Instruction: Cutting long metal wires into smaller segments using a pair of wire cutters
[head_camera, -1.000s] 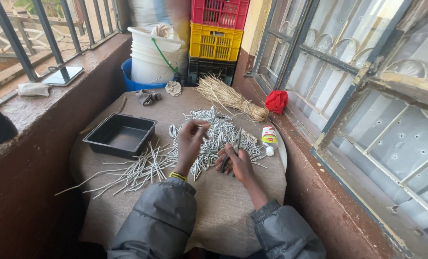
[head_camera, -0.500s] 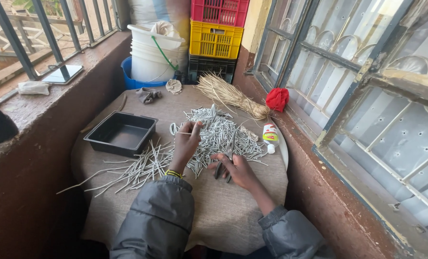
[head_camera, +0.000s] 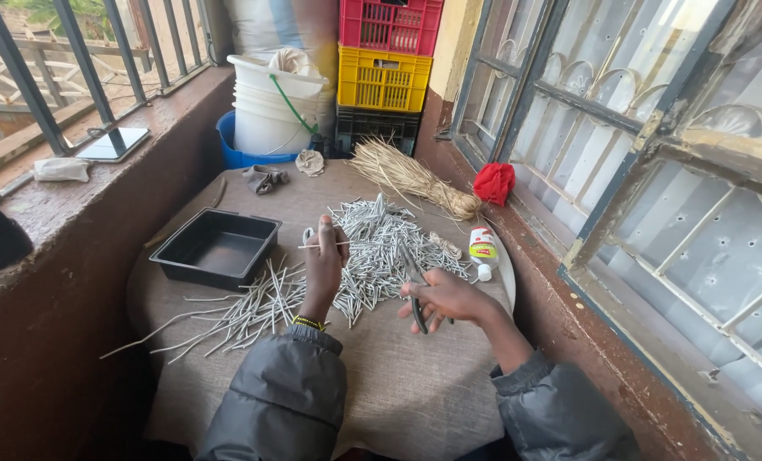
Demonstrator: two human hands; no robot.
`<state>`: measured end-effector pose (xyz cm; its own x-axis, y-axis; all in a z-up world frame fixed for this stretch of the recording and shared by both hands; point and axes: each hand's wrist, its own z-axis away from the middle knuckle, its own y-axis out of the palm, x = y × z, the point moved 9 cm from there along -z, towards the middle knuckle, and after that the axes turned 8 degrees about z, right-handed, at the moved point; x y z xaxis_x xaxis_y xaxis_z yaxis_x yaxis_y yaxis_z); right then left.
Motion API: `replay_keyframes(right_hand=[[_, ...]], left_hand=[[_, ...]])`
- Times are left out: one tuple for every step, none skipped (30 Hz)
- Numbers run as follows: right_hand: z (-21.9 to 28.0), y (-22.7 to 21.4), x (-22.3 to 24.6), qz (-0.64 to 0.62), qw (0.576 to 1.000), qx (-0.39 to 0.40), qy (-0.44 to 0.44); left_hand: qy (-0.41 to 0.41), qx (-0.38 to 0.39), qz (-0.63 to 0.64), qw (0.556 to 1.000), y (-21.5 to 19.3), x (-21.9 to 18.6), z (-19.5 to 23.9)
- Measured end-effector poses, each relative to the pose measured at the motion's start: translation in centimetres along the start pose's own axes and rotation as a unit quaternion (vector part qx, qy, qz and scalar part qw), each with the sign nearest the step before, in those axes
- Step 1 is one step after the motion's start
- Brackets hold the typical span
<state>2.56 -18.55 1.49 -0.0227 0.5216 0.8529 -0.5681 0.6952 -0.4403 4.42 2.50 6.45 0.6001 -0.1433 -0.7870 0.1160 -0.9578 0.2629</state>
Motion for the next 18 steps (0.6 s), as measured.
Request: replay_keyframes(right_hand=[[-0.2, -0.1, -0.3, 0.0, 1.0, -0.001, 0.001], [-0.5, 0.1, -0.8, 0.014, 1.0, 0.008, 0.015], [-0.7, 0.2, -1.3, 0.029, 0.999, 0.018, 0.029], [-0.9, 0.3, -1.2, 0.029, 0.999, 0.017, 0.029], [-1.1, 0.4, -1.2, 0.029, 0.999, 0.016, 0.034], [-1.4, 0.5, -1.2, 0.03, 0.999, 0.015, 0.04], [-1.7, 0.5, -1.3, 0.031, 0.999, 0.016, 0.038], [-2.1, 0.2, -1.2, 0.014, 0.999, 0.001, 0.029], [-2.4, -0.2, -1.3, -0.004, 1.0, -0.016, 0.021], [-2.2, 0.0, -1.3, -0.004, 1.0, -0.016, 0.021], [-2.0, 0.1, -1.3, -0.014, 0.999, -0.019, 0.025], [-1.9, 0.2, -1.3, -0.023, 0.999, -0.022, 0.029], [-1.5, 0.4, -1.3, -0.023, 0.999, -0.021, 0.031], [-1.1, 0.4, -1.2, -0.032, 0.999, -0.025, 0.028], [-0.6, 0.3, -1.0, -0.039, 0.998, -0.032, 0.025], [-0.5, 0.4, -1.3, -0.039, 0.998, -0.032, 0.024], [-0.6, 0.6, -1.4, -0.037, 0.999, -0.027, 0.022], [-0.6, 0.7, -1.4, -0.035, 0.999, -0.022, 0.019]], left_hand=[[0.0, 0.001, 0.001, 1.0, 0.1, -0.4, 0.1], [0.008, 0.003, 0.029, 1.0, 0.3, -0.9, 0.1], [0.017, 0.004, 0.056, 0.998, 0.4, -1.4, 0.2], [0.017, 0.004, 0.057, 0.998, 0.4, -1.3, 0.3], [0.021, 0.0, 0.059, 0.998, 0.3, -1.3, 0.3], [0.026, -0.004, 0.061, 0.998, 0.3, -1.3, 0.3], [0.027, -0.005, 0.06, 0.998, 0.1, -0.8, 0.1], [0.038, -0.015, 0.066, 0.997, -0.3, -0.5, -0.1], [0.047, -0.024, 0.072, 0.996, -0.4, -0.2, -0.2], [0.047, -0.023, 0.072, 0.996, -0.5, -0.1, -0.3], [0.054, -0.036, 0.07, 0.995, -1.0, -0.1, -0.4], [0.062, -0.049, 0.068, 0.995, -1.4, -0.1, -0.5], [0.061, -0.05, 0.067, 0.995, -1.5, -0.1, -0.5], [0.069, -0.06, 0.069, 0.993, -1.8, -0.3, -0.4], [0.08, -0.068, 0.073, 0.992, -1.9, -0.6, -0.6], [0.08, -0.068, 0.073, 0.992, -1.8, -0.4, -0.3], [0.082, -0.062, 0.084, 0.991, -1.7, -0.5, -0.3], [0.084, -0.057, 0.094, 0.99, -1.5, -0.6, -0.3]])
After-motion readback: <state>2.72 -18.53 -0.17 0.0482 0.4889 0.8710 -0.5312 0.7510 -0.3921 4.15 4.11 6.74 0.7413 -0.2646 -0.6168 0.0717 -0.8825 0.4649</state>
